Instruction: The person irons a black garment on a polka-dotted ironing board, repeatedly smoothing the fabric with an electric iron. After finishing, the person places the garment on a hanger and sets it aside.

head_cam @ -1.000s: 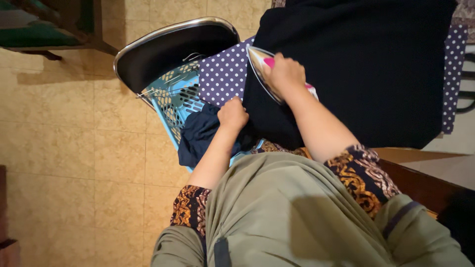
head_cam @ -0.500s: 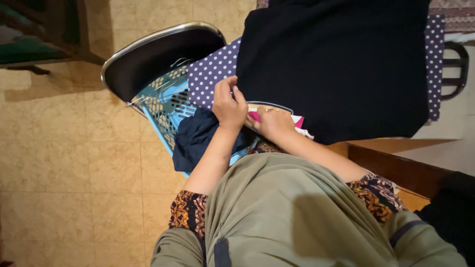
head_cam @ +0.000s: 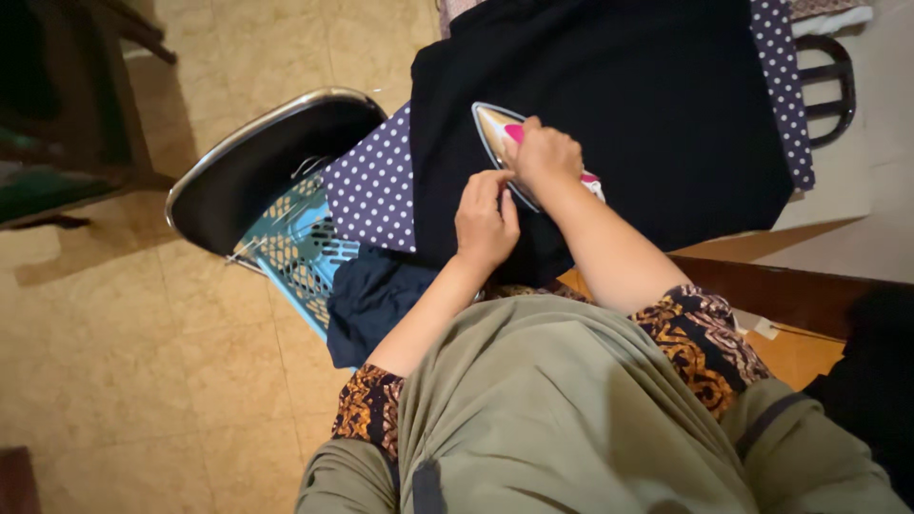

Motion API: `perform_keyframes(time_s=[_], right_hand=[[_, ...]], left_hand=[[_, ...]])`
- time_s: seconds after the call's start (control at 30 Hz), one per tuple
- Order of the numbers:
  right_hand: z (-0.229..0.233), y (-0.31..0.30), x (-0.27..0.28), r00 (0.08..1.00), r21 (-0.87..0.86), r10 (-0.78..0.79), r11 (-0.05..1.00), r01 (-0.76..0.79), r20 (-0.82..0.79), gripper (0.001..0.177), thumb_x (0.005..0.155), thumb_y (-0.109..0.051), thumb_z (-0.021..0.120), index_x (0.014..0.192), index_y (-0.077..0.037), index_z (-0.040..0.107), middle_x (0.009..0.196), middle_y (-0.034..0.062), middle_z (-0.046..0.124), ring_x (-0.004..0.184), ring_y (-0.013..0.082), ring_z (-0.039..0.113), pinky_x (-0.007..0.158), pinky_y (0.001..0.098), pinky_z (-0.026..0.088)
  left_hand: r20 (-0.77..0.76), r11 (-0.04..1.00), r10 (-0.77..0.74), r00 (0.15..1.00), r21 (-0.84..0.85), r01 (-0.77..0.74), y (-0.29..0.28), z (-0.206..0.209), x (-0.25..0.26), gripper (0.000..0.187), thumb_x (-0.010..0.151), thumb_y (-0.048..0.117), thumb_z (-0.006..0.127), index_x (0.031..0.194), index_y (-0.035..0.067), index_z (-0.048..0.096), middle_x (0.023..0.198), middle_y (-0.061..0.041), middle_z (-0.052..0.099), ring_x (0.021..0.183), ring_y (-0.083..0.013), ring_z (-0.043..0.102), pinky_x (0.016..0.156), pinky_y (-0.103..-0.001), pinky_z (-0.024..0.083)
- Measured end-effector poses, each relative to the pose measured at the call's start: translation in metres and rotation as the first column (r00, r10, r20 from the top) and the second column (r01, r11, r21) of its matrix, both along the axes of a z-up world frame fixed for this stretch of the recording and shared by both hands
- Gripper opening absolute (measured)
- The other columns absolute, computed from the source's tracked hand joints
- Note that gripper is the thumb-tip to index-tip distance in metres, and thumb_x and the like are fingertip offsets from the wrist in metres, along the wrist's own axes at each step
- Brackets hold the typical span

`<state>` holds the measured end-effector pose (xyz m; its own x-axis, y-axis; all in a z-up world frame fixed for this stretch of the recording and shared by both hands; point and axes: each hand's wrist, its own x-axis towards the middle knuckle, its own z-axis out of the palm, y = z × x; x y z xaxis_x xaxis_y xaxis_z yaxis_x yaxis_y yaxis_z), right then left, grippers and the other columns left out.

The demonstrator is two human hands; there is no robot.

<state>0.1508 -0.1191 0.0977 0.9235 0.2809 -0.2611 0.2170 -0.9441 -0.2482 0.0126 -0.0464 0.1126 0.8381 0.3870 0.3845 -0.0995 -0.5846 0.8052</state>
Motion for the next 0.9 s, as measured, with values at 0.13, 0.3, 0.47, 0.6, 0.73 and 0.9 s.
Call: perform_keyframes(time_s=[0.13,0.3,0.47,0.6,0.73,0.9], right_hand=[[0.005,-0.019,0.025,0.993,0.017,-0.116,0.993,0.116,-0.011,0.046,0.096,-0.047,0.066,0.114,-0.006,0.066,0.101,0.0218,0.074,0.097,0.0412,0.071,0.086,0.0506,0.055],[0.011,-0.049,0.042,0.979,0.001,-0.196,0.981,0.196,-0.049,0.046,0.095,-0.046,0.066,0.118,-0.007,0.065,0.103,0.0209,0.073,0.1,0.0405,0.07,0.086,0.0496,0.055],[0.016,-0.085,0.064,0.964,-0.022,-0.251,0.968,0.25,-0.083,0.047,0.096,-0.047,0.066,0.118,-0.006,0.065,0.103,0.0203,0.073,0.101,0.0393,0.07,0.086,0.0485,0.055],[0.013,-0.123,0.081,0.961,-0.013,-0.263,0.965,0.263,-0.081,0.045,0.097,-0.046,0.066,0.117,-0.006,0.065,0.102,0.0197,0.074,0.099,0.038,0.071,0.085,0.0475,0.056],[0.007,-0.166,0.1,0.969,-0.009,-0.243,0.97,0.243,-0.051,0.047,0.096,-0.048,0.066,0.115,-0.005,0.065,0.1,0.0198,0.074,0.097,0.0382,0.072,0.084,0.0479,0.056],[0.005,-0.219,0.12,0.958,0.007,-0.28,0.96,0.281,-0.059,0.045,0.096,-0.047,0.066,0.114,-0.006,0.065,0.1,0.0199,0.075,0.097,0.0378,0.072,0.084,0.0479,0.056]], left_hand=[[-0.018,0.993,-0.121,0.993,0.006,0.121,-0.008,0.001,0.015,0.023,0.091,-0.002,0.061,0.113,0.005,0.063,0.105,-0.014,0.065,0.1,-0.0322,0.066,0.088,-0.041,0.054],[-0.051,0.976,-0.215,0.975,0.028,0.217,-0.031,0.003,0.036,0.025,0.091,0.001,0.064,0.116,0.005,0.063,0.111,-0.015,0.065,0.105,-0.0352,0.064,0.093,-0.043,0.053],[-0.062,0.937,-0.344,0.937,0.035,0.347,-0.069,0.006,0.061,0.034,0.092,0.007,0.067,0.125,0.004,0.06,0.122,-0.018,0.062,0.114,-0.0382,0.062,0.099,-0.044,0.051],[-0.073,0.921,-0.384,0.92,0.039,0.388,-0.108,0.005,0.087,0.039,0.092,0.008,0.069,0.13,0.003,0.059,0.128,-0.019,0.06,0.118,-0.0389,0.061,0.102,-0.043,0.05],[-0.102,0.919,-0.385,0.917,0.047,0.391,-0.152,0.001,0.108,0.04,0.092,0.009,0.07,0.129,0.003,0.059,0.129,-0.019,0.059,0.12,-0.0396,0.059,0.103,-0.044,0.049],[-0.107,0.908,-0.407,0.907,0.061,0.415,-0.203,-0.002,0.132,0.041,0.091,0.008,0.07,0.13,0.004,0.057,0.129,-0.02,0.057,0.122,-0.0397,0.058,0.105,-0.045,0.048]])
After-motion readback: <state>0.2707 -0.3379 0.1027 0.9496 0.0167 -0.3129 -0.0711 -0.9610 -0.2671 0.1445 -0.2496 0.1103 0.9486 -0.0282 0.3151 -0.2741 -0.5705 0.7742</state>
